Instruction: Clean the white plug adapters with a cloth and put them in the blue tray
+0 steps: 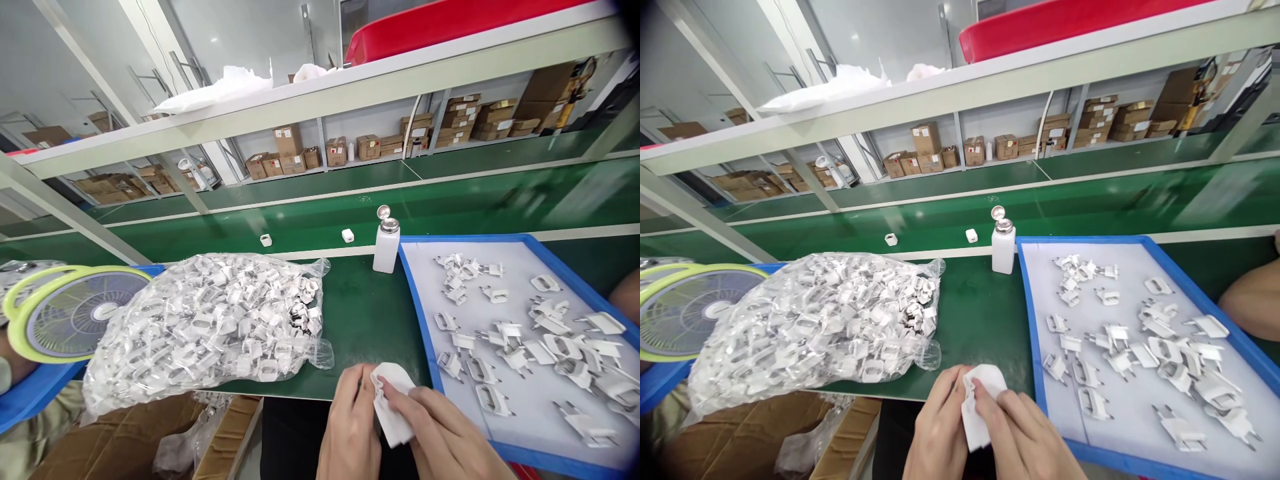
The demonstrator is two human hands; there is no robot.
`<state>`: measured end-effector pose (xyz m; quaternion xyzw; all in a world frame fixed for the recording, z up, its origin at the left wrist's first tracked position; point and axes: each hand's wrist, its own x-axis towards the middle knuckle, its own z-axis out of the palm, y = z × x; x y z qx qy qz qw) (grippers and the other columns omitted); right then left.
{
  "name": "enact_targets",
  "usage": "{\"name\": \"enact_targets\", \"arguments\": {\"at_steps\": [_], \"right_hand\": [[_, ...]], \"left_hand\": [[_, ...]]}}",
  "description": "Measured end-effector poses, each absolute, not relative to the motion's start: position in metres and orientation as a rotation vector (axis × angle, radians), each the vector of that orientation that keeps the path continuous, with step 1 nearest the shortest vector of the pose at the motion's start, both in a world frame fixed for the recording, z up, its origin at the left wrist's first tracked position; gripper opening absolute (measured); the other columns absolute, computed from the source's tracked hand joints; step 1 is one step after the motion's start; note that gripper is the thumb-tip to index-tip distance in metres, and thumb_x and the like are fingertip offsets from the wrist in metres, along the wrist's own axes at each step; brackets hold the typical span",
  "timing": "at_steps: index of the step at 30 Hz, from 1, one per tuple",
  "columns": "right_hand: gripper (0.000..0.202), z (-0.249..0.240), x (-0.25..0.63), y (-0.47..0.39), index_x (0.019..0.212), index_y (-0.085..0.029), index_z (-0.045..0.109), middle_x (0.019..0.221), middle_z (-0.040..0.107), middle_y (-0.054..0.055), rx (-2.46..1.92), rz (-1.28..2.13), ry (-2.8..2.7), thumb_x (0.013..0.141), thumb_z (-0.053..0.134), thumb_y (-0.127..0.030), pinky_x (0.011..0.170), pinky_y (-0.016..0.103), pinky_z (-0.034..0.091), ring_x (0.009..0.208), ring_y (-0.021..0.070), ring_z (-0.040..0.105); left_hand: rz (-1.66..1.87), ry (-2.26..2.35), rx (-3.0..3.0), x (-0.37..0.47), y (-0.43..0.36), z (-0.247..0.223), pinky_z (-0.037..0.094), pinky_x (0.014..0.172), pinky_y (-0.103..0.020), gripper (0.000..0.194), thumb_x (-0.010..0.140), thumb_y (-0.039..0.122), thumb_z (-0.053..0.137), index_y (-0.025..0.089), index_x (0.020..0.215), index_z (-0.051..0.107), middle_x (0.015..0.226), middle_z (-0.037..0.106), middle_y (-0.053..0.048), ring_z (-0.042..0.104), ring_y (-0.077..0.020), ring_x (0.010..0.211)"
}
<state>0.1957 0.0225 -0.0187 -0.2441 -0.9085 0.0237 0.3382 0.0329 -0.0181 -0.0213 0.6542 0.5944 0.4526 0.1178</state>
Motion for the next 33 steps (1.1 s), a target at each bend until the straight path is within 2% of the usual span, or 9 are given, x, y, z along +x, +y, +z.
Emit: {"name": "enact_targets", "arguments": {"at_steps": [4,7,10,14,18,20,25,29,33], "right_hand": [[0.051,-0.047,0.182,0.035,0.133,0.000,0.053,0.105,0.069,0.018,-0.678,0.075,-2.429,0.086,0.034,0.006,0.077,0.035,0.061,0.089,0.0240,0.066],[0.055,-0.066,0.175,0.037,0.130,-0.001,0.053,0.105,0.067,0.019,-0.736,0.109,-2.457,0.080,0.033,0.009,0.081,0.036,0.062,0.096,0.0256,0.067],[0.058,-0.077,0.173,0.036,0.128,-0.002,0.053,0.104,0.067,0.019,-0.810,0.106,-2.466,0.076,0.032,0.012,0.079,0.037,0.063,0.095,0.0263,0.069],[0.060,-0.077,0.173,0.036,0.127,-0.004,0.052,0.098,0.066,0.015,-0.837,0.131,-2.500,0.073,0.032,0.012,0.075,0.032,0.063,0.088,0.0228,0.070],[0.058,-0.068,0.179,0.034,0.129,-0.001,0.051,0.095,0.068,0.015,-0.744,0.102,-2.538,0.074,0.036,0.010,0.078,0.029,0.062,0.088,0.0227,0.070],[0.063,-0.065,0.182,0.034,0.131,-0.001,0.050,0.097,0.070,0.014,-0.719,0.055,-2.563,0.070,0.037,0.011,0.080,0.028,0.061,0.090,0.0224,0.070],[0.070,-0.071,0.181,0.046,0.133,-0.003,0.051,0.107,0.070,0.016,-0.747,-0.034,-2.670,0.064,0.043,0.010,0.084,0.032,0.061,0.096,0.0246,0.069],[0.062,-0.075,0.182,0.048,0.127,-0.005,0.055,0.109,0.071,0.019,-0.654,-0.077,-2.695,0.067,0.045,0.007,0.085,0.038,0.061,0.097,0.0285,0.069],[0.061,-0.068,0.187,0.041,0.126,-0.002,0.055,0.110,0.072,0.020,-0.588,-0.143,-2.653,0.066,0.044,0.005,0.083,0.033,0.061,0.099,0.0275,0.070]], "left_hand": [[0.946,1.800,1.868,0.020,0.001,-0.029,0.059,0.086,-0.040,0.036,0.097,0.002,0.040,0.016,0.113,0.068,0.105,0.067,-0.012,0.063,-0.0260,0.099],[0.811,1.737,1.842,0.012,0.012,-0.031,0.056,0.085,-0.038,0.039,0.092,-0.005,0.040,0.017,0.104,0.070,0.101,0.066,-0.010,0.059,-0.0256,0.101],[0.753,1.667,1.789,0.003,0.020,-0.032,0.052,0.079,-0.032,0.029,0.087,-0.002,0.054,0.016,0.099,0.072,0.093,0.065,-0.007,0.059,-0.0241,0.095],[0.710,1.652,1.772,-0.007,0.027,-0.035,0.044,0.067,-0.028,0.011,0.081,0.006,0.069,0.015,0.084,0.073,0.076,0.057,-0.002,0.056,-0.0213,0.081],[0.691,1.605,1.781,-0.012,0.030,-0.039,0.045,0.069,-0.027,0.023,0.080,0.004,0.069,0.016,0.098,0.076,0.079,0.058,-0.001,0.057,-0.0210,0.084],[0.687,1.592,1.783,-0.013,0.029,-0.041,0.046,0.070,-0.027,0.027,0.081,0.004,0.068,0.016,0.105,0.076,0.081,0.059,-0.002,0.057,-0.0214,0.086],[0.697,1.573,1.798,-0.014,0.029,-0.043,0.046,0.071,-0.029,0.025,0.083,0.004,0.066,0.014,0.103,0.077,0.079,0.057,-0.002,0.057,-0.0220,0.084],[0.720,1.582,1.787,-0.015,0.028,-0.044,0.046,0.070,-0.028,0.028,0.080,0.002,0.069,0.014,0.103,0.078,0.078,0.059,-0.003,0.058,-0.0220,0.084],[0.734,1.574,1.776,-0.015,0.029,-0.044,0.048,0.073,-0.028,0.035,0.080,0.006,0.075,0.014,0.114,0.078,0.081,0.064,-0.004,0.060,-0.0228,0.086]]}}
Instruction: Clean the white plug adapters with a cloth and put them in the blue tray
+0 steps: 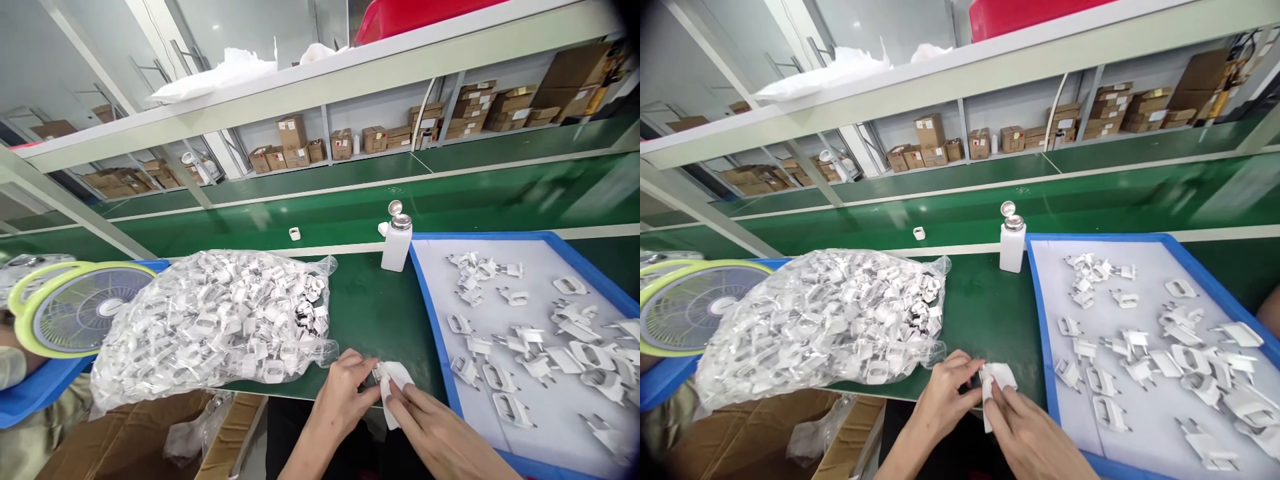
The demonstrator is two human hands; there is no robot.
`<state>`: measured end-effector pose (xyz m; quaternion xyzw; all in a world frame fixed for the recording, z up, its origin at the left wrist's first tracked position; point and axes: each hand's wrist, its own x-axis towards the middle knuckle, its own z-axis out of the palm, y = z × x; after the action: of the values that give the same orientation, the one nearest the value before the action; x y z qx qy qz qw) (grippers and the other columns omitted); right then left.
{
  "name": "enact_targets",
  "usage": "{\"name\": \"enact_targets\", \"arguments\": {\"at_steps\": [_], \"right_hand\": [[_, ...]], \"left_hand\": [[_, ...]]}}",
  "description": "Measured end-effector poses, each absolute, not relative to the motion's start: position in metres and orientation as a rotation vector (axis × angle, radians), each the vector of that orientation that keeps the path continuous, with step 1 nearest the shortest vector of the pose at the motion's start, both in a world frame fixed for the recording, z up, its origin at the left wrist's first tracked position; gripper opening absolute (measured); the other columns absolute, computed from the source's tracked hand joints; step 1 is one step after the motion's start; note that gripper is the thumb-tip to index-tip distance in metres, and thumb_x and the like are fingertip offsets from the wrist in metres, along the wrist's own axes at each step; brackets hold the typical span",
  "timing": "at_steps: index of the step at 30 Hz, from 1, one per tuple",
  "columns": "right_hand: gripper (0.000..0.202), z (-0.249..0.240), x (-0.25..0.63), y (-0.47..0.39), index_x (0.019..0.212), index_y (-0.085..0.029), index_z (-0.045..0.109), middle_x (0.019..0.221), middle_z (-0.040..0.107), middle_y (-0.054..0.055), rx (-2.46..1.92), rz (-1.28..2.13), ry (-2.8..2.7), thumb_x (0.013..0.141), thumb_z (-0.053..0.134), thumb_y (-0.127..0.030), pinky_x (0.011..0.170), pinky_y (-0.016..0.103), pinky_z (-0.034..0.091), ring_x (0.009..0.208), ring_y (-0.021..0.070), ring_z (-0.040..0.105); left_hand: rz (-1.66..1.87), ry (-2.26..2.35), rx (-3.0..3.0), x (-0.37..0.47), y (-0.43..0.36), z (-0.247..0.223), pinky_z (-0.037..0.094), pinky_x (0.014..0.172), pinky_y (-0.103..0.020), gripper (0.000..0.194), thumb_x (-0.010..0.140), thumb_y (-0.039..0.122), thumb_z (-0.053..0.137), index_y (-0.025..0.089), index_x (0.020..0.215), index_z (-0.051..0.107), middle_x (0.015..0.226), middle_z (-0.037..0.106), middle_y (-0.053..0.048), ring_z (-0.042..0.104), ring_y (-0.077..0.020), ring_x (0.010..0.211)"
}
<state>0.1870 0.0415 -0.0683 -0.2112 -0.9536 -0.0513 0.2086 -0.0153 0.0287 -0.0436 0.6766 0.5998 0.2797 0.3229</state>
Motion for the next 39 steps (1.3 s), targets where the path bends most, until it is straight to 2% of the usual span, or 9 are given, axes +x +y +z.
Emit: {"name": "enact_targets", "arguments": {"at_steps": [3,7,12,16,22,26,31,35,39], "right_hand": [[0.059,-0.064,0.185,0.044,0.122,-0.003,0.058,0.106,0.073,0.019,-0.562,-0.203,-2.660,0.065,0.043,0.005,0.082,0.033,0.061,0.097,0.0267,0.071],[0.048,-0.067,0.177,0.054,0.116,-0.001,0.060,0.105,0.071,0.021,-0.512,-0.236,-2.713,0.071,0.043,0.003,0.091,0.038,0.059,0.102,0.0289,0.069],[0.036,-0.072,0.180,0.050,0.106,-0.007,0.063,0.098,0.071,0.021,-0.492,-0.219,-2.671,0.075,0.046,0.001,0.079,0.035,0.061,0.091,0.0274,0.070],[0.036,-0.069,0.181,0.047,0.104,-0.007,0.063,0.091,0.071,0.019,-0.467,-0.205,-2.680,0.075,0.044,0.003,0.076,0.034,0.061,0.085,0.0264,0.070],[0.042,-0.066,0.175,0.056,0.113,-0.006,0.062,0.102,0.071,0.020,-0.486,-0.252,-2.733,0.078,0.041,0.003,0.093,0.040,0.058,0.104,0.0285,0.068],[0.034,-0.068,0.179,0.046,0.101,-0.009,0.064,0.102,0.072,0.024,-0.487,-0.235,-2.690,0.074,0.046,0.001,0.080,0.037,0.061,0.092,0.0285,0.072],[0.034,-0.063,0.183,0.040,0.097,-0.011,0.064,0.096,0.073,0.021,-0.463,-0.229,-2.810,0.069,0.050,0.004,0.079,0.038,0.063,0.090,0.0296,0.073],[0.040,-0.063,0.177,0.052,0.110,-0.006,0.063,0.103,0.071,0.022,-0.454,-0.270,-2.824,0.073,0.049,0.002,0.087,0.042,0.061,0.100,0.0315,0.070],[0.030,-0.066,0.172,0.058,0.102,-0.010,0.063,0.098,0.070,0.018,-0.472,-0.264,-2.802,0.075,0.054,0.000,0.087,0.039,0.060,0.100,0.0292,0.069]], "left_hand": [[0.732,1.553,1.778,-0.016,0.028,-0.044,0.049,0.075,-0.029,0.038,0.081,0.007,0.074,0.016,0.119,0.076,0.083,0.064,-0.004,0.061,-0.0227,0.087],[0.738,1.545,1.783,-0.018,0.027,-0.045,0.049,0.074,-0.029,0.031,0.083,0.006,0.071,0.016,0.111,0.078,0.082,0.062,-0.004,0.060,-0.0226,0.087],[0.766,1.547,1.769,-0.017,0.026,-0.047,0.050,0.074,-0.028,0.034,0.083,0.009,0.071,0.019,0.115,0.078,0.083,0.064,-0.004,0.061,-0.0216,0.085],[0.784,1.542,1.760,-0.016,0.027,-0.047,0.051,0.075,-0.029,0.039,0.083,0.010,0.071,0.019,0.120,0.076,0.085,0.067,-0.005,0.062,-0.0220,0.086],[0.789,1.555,1.761,-0.016,0.026,-0.046,0.049,0.072,-0.029,0.033,0.080,0.003,0.066,0.020,0.106,0.080,0.079,0.064,-0.003,0.060,-0.0223,0.085],[0.808,1.547,1.757,-0.015,0.026,-0.047,0.049,0.073,-0.029,0.037,0.080,0.005,0.074,0.017,0.115,0.079,0.078,0.065,-0.004,0.061,-0.0228,0.086],[0.819,1.538,1.746,-0.017,0.027,-0.048,0.050,0.074,-0.029,0.042,0.079,0.007,0.078,0.012,0.121,0.077,0.081,0.067,-0.006,0.063,-0.0228,0.084],[0.800,1.528,1.758,-0.019,0.028,-0.045,0.049,0.075,-0.029,0.037,0.079,0.003,0.073,0.015,0.112,0.079,0.079,0.063,-0.004,0.062,-0.0225,0.084],[0.801,1.545,1.758,-0.017,0.028,-0.045,0.047,0.072,-0.029,0.037,0.076,-0.002,0.066,0.017,0.104,0.080,0.077,0.061,-0.002,0.060,-0.0217,0.082]]}}
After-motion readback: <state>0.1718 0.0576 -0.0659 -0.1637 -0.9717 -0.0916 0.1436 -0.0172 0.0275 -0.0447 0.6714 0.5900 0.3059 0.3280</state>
